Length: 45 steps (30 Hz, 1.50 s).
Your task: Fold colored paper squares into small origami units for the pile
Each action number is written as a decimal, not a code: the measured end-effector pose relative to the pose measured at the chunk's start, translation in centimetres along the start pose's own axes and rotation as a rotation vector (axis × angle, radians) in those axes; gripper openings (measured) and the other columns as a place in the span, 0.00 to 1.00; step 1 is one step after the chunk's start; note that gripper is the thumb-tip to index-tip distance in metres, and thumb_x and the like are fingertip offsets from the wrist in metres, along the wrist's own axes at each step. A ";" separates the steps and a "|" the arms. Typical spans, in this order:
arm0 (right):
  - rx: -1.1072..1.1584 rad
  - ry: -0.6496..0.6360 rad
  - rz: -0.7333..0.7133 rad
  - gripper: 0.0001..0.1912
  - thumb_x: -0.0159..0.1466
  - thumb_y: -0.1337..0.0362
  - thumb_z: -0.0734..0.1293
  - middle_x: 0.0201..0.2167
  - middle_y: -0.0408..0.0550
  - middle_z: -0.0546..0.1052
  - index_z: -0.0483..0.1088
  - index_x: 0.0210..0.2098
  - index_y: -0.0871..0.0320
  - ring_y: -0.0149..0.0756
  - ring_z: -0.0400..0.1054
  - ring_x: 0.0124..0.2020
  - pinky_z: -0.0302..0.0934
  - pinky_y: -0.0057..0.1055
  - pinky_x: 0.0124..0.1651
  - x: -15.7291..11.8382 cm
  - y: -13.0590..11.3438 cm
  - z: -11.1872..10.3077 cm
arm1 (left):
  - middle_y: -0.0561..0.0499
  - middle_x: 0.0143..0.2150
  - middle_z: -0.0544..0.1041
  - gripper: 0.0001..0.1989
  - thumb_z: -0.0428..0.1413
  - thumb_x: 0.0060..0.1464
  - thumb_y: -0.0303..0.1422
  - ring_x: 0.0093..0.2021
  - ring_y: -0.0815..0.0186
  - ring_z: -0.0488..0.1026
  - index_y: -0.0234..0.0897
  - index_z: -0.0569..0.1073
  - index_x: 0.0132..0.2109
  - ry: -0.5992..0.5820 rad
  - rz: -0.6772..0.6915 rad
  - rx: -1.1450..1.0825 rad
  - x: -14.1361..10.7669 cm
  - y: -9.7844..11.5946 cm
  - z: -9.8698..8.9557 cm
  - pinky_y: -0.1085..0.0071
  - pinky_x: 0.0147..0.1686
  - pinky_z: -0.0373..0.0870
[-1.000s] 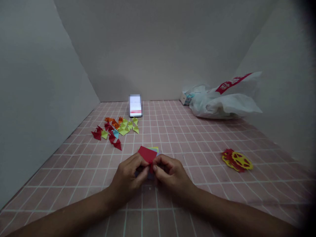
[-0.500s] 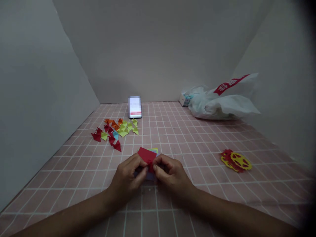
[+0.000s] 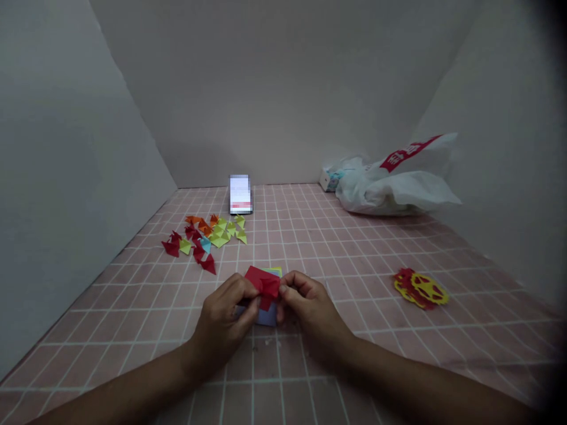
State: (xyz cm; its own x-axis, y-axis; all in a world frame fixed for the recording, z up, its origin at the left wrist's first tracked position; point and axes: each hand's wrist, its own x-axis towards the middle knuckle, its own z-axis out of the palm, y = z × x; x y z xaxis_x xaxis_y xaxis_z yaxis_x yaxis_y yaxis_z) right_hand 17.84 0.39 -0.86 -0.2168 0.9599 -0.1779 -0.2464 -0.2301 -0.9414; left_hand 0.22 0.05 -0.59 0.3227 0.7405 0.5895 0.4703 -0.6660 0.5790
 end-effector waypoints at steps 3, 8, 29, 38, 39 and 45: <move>-0.009 -0.031 -0.010 0.11 0.60 0.58 0.67 0.15 0.37 0.70 0.63 0.28 0.56 0.26 0.62 0.17 0.56 0.25 0.24 -0.2 0.1 -0.1 | 0.51 0.32 0.72 0.08 0.53 0.56 0.18 0.33 0.67 0.71 0.36 0.69 0.36 -0.009 0.079 0.045 0.2 -0.1 0.0 0.73 0.33 0.68; -0.033 -0.077 -0.068 0.10 0.59 0.59 0.69 0.19 0.37 0.70 0.65 0.33 0.57 0.28 0.64 0.19 0.59 0.26 0.24 -0.4 0.4 -0.2 | 0.51 0.32 0.72 0.08 0.52 0.58 0.18 0.32 0.68 0.71 0.35 0.68 0.36 -0.039 0.180 0.115 0.3 0.0 -0.1 0.75 0.32 0.69; -0.427 -0.121 -0.396 0.05 0.62 0.70 0.64 0.25 0.40 0.70 0.71 0.31 0.57 0.29 0.62 0.27 0.57 0.28 0.33 -0.9 -0.3 -0.7 | 0.52 0.31 0.72 0.09 0.53 0.57 0.18 0.32 0.68 0.71 0.36 0.69 0.36 -0.054 0.123 0.061 0.4 0.1 -0.2 0.74 0.31 0.69; -0.030 -0.021 -0.024 0.08 0.61 0.60 0.65 0.16 0.37 0.69 0.64 0.29 0.57 0.26 0.61 0.18 0.54 0.25 0.25 -0.3 -0.5 -0.1 | 0.47 0.39 0.75 0.09 0.55 0.56 0.17 0.41 0.66 0.75 0.35 0.70 0.37 0.028 0.125 0.056 0.4 0.2 -0.4 0.73 0.39 0.74; -0.009 -0.021 -0.008 0.08 0.60 0.60 0.65 0.16 0.37 0.69 0.64 0.28 0.57 0.26 0.61 0.18 0.54 0.25 0.25 -0.3 -0.5 0.0 | 0.46 0.40 0.74 0.09 0.55 0.56 0.17 0.42 0.65 0.75 0.35 0.70 0.37 0.028 0.132 0.068 0.4 0.2 -0.4 0.73 0.40 0.74; -0.086 -0.030 -0.050 0.08 0.60 0.61 0.65 0.18 0.38 0.69 0.64 0.29 0.57 0.28 0.62 0.19 0.56 0.26 0.25 -0.6 -0.4 0.0 | 0.47 0.40 0.74 0.08 0.54 0.57 0.18 0.41 0.66 0.75 0.35 0.69 0.38 -0.040 0.228 0.148 0.1 0.1 -0.3 0.73 0.39 0.75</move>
State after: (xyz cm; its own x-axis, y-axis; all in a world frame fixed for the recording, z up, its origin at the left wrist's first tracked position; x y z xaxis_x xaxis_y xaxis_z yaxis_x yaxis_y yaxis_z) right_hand 18.12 -0.13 -0.40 -0.2349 0.9643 -0.1224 -0.1763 -0.1661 -0.9702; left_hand 0.08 0.07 -0.32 0.4653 0.5776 0.6707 0.4959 -0.7978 0.3430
